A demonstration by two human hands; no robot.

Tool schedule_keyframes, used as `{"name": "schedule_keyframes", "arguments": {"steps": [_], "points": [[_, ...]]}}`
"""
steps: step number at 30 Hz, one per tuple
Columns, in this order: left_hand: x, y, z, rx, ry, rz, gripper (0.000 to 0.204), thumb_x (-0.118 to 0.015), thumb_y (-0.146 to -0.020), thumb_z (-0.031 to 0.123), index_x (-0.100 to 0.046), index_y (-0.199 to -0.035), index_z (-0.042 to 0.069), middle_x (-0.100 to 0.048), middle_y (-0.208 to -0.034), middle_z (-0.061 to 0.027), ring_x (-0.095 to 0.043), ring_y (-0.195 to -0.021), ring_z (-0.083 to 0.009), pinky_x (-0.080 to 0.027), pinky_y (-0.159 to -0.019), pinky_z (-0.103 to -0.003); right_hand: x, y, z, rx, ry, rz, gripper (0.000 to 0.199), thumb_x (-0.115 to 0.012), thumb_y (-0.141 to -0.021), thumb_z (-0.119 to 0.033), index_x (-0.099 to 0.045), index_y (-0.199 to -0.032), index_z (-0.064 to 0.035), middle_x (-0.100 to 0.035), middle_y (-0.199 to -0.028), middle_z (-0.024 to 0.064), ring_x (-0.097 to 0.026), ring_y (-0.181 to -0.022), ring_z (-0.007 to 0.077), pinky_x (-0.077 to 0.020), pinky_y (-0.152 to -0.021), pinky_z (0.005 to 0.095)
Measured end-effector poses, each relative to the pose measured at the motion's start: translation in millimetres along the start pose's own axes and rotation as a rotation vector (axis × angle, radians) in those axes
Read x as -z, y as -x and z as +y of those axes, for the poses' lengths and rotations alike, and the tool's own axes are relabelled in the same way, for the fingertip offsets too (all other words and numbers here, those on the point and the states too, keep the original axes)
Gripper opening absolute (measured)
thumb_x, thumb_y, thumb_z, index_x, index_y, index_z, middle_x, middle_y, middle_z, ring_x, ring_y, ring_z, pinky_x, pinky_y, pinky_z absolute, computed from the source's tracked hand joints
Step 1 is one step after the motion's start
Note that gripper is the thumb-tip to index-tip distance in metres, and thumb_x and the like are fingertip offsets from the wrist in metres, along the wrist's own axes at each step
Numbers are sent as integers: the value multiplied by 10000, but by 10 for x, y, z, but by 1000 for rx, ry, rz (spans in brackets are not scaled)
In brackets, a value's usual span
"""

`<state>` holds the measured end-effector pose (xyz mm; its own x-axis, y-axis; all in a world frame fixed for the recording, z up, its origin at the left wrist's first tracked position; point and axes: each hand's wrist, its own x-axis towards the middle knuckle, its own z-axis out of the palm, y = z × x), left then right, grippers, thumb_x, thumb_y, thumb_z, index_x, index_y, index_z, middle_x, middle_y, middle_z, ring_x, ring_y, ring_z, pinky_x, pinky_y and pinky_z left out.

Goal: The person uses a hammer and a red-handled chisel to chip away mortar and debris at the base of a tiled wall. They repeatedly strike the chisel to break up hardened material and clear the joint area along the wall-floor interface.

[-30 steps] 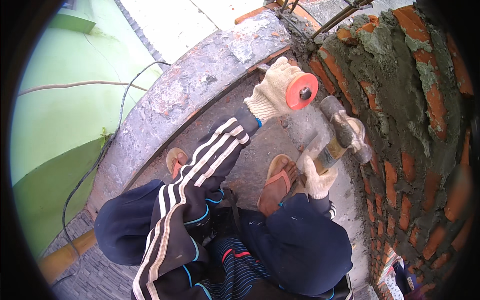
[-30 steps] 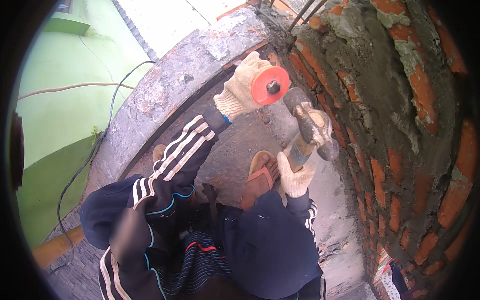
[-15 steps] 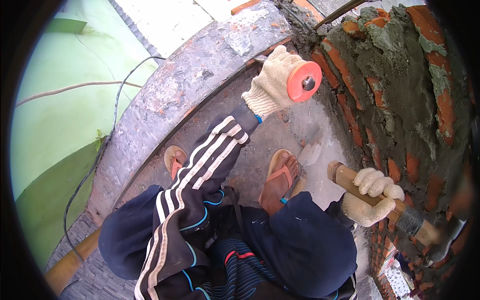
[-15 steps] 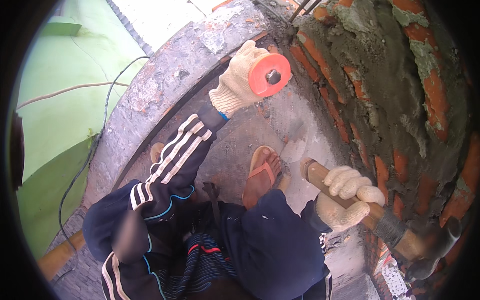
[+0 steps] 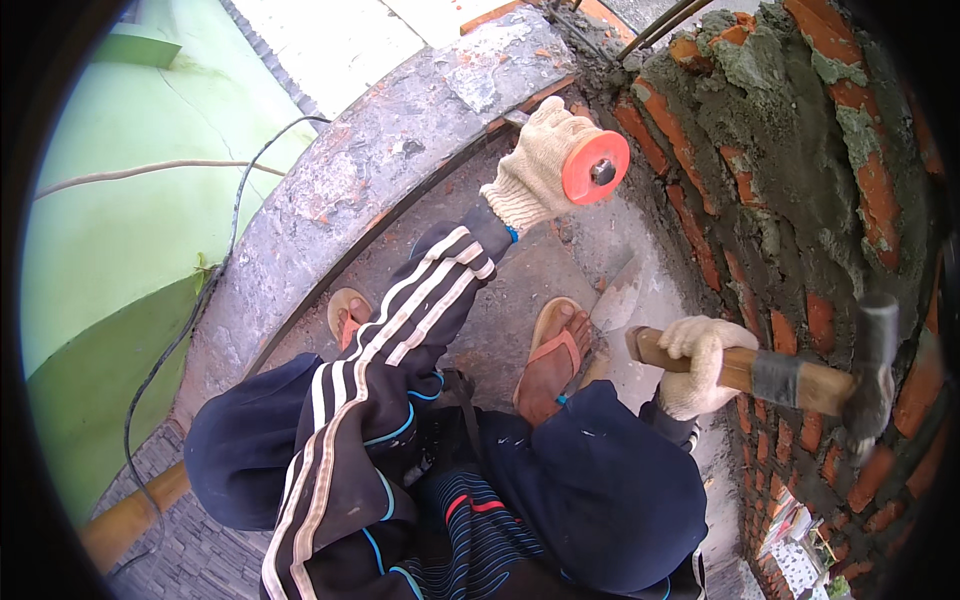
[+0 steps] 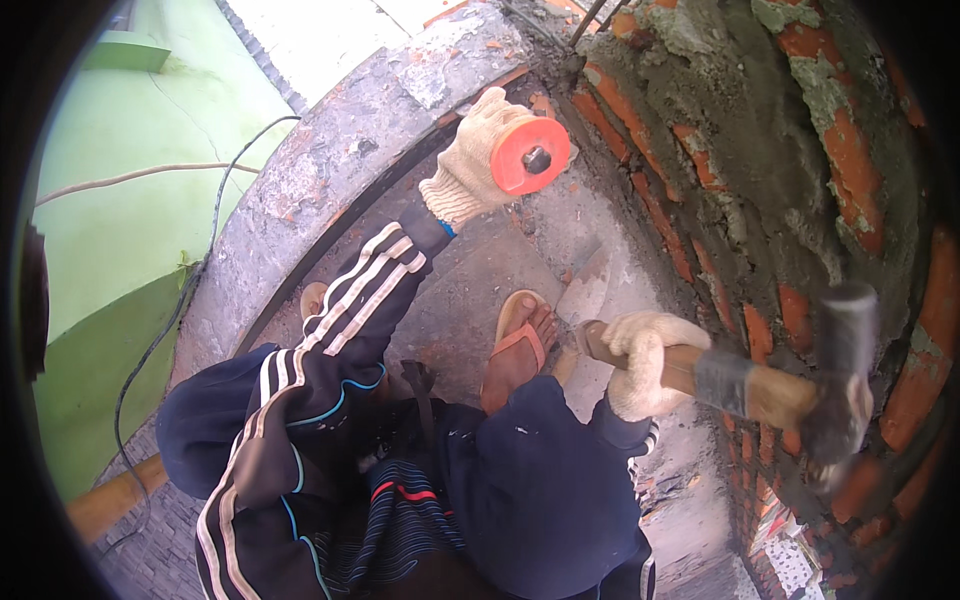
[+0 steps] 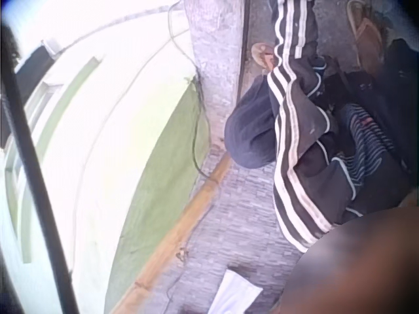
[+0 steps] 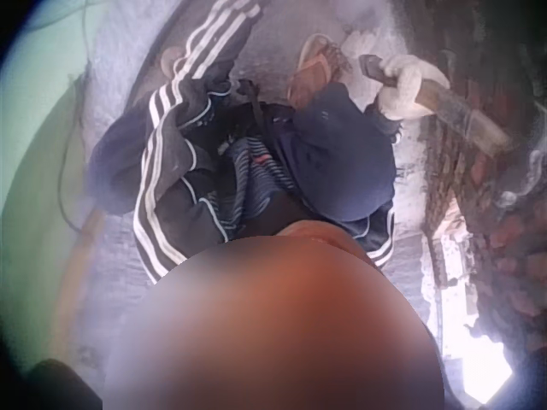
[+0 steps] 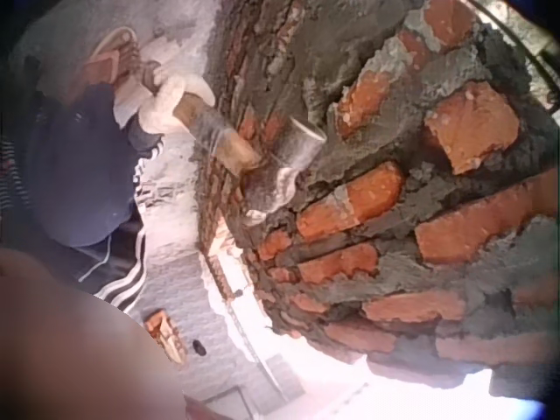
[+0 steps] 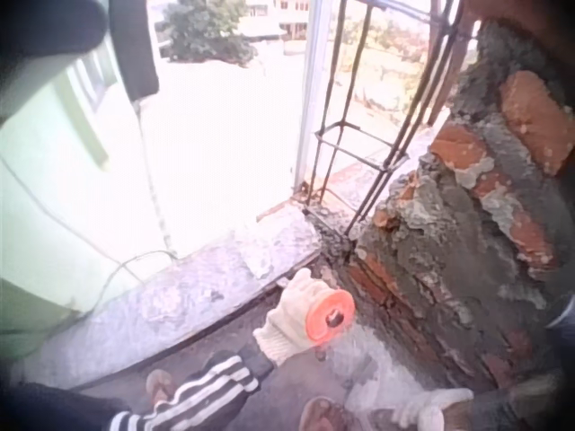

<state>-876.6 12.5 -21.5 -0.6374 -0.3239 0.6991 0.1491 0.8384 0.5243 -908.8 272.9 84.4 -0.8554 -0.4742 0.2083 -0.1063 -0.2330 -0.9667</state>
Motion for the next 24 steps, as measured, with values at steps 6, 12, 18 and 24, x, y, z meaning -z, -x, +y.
{"name": "schedule_keyframes", "arguments": {"steps": [6,12,18,24], "points": [[-25,-43,3,66,22,-40,286,-761,-644,184,-660,-890,80,-640,-854,-86,-559,-803,-290,-472,-755,-387,-303,-166,-19,289,-190,34,259,-548,-955,-168,-476,-711,-117,-400,-597,4,-461,-526,146,-440,-529,333],[-23,12,-33,32,16,-19,346,-786,-631,144,-634,-930,60,-617,-877,-88,-557,-865,-306,-485,-787,-391,-177,285,640,-511,415,-46,134,-733,-831,-61,-618,-776,-19,-624,-701,18,-593,-620,112,-470,-571,270],[-34,13,0,56,34,-4,310,-768,-610,189,-654,-884,98,-633,-834,-79,-558,-781,-290,-467,-746,-396,3,-74,145,74,39,-71,140,-660,-876,-92,-540,-833,-33,-587,-693,92,-569,-585,181,-505,-562,349],[-66,-20,-15,68,70,38,305,-767,-617,192,-650,-881,91,-629,-828,-80,-568,-779,-293,-468,-759,-394,-116,106,609,22,228,-119,93,-658,-889,-98,-572,-886,-63,-601,-750,82,-574,-604,192,-496,-595,359]]}}
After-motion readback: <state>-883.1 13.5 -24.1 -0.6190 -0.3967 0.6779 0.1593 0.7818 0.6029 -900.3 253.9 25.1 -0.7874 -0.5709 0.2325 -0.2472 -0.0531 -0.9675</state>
